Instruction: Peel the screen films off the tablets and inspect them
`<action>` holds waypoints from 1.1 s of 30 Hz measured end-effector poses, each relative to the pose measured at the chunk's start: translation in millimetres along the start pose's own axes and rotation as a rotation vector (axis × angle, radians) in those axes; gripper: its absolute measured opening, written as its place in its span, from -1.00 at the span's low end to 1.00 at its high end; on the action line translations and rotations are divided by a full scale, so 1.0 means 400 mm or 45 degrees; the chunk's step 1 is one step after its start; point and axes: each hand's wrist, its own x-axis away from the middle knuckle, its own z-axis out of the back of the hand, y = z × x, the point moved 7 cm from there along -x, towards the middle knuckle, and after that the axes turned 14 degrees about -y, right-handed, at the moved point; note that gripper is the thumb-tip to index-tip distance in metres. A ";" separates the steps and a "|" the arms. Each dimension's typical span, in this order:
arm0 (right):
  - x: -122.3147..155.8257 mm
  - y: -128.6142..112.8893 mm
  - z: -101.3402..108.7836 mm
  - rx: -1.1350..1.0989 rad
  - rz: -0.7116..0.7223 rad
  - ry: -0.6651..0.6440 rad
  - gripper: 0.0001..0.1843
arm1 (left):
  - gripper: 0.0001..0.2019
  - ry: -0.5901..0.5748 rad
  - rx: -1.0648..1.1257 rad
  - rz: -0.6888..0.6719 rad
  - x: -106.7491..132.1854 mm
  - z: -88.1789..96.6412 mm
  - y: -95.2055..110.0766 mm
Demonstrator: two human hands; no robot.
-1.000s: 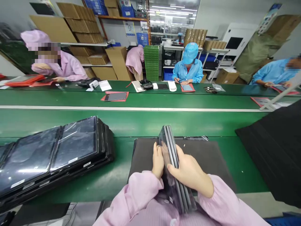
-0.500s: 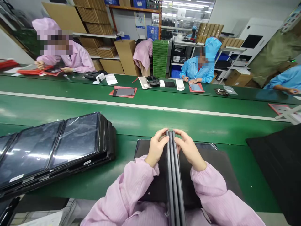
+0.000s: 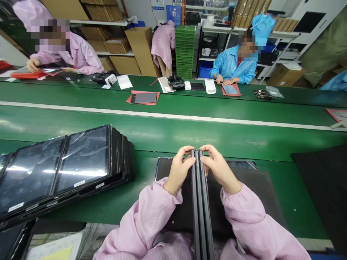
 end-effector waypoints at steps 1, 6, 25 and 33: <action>0.000 0.000 -0.002 -0.005 -0.004 0.004 -0.63 | -0.73 -0.005 0.000 0.005 0.000 0.001 -0.001; 0.004 -0.004 -0.011 0.010 0.000 0.002 -0.59 | -0.74 -0.030 0.012 0.019 0.001 0.000 -0.001; 0.025 0.007 -0.029 -0.088 -0.048 -0.226 -0.41 | -0.57 -0.276 0.116 -0.067 0.018 -0.004 -0.014; 0.029 0.003 -0.030 -0.031 -0.021 -0.294 -0.34 | -0.49 -0.357 0.123 -0.095 0.025 -0.010 -0.018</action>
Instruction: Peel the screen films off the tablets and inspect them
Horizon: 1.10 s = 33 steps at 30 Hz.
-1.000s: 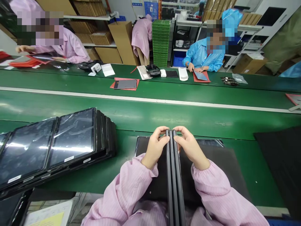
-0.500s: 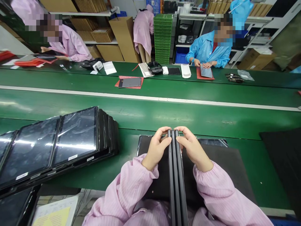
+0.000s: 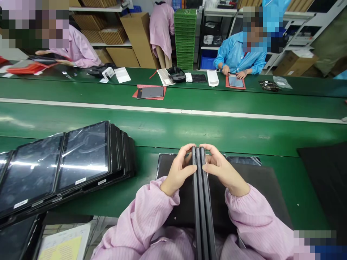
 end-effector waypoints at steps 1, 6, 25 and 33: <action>0.003 0.000 0.000 0.028 0.005 -0.020 -0.32 | -0.45 -0.024 -0.007 0.006 0.002 -0.001 -0.001; 0.016 0.002 0.007 0.093 0.011 -0.046 -0.26 | -0.40 -0.081 0.006 0.010 0.006 -0.008 -0.001; -0.019 -0.017 0.027 0.259 -0.080 0.355 -0.69 | -0.37 -0.066 0.082 0.001 0.003 -0.012 -0.011; -0.011 -0.016 0.024 0.213 -0.035 0.310 -0.66 | -0.35 -0.061 0.082 -0.008 0.004 -0.010 -0.012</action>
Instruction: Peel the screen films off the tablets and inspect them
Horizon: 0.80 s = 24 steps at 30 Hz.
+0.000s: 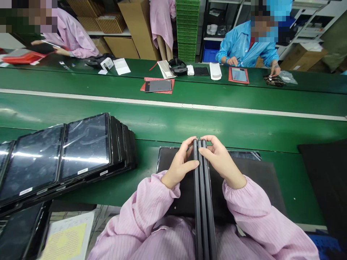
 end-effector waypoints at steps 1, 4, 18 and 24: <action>0.003 0.000 -0.003 0.010 -0.008 -0.024 -0.62 | -0.36 -0.001 0.002 -0.008 0.000 0.000 0.000; 0.014 -0.001 -0.009 0.045 -0.021 -0.082 -0.49 | -0.36 -0.002 -0.010 0.004 0.000 0.000 -0.003; 0.035 -0.011 -0.002 0.171 0.081 -0.114 -0.31 | -0.33 -0.005 -0.098 0.013 -0.004 0.000 -0.006; 0.078 -0.004 -0.004 0.266 0.413 0.133 -0.28 | -0.37 0.158 -0.356 -0.123 0.045 -0.022 -0.028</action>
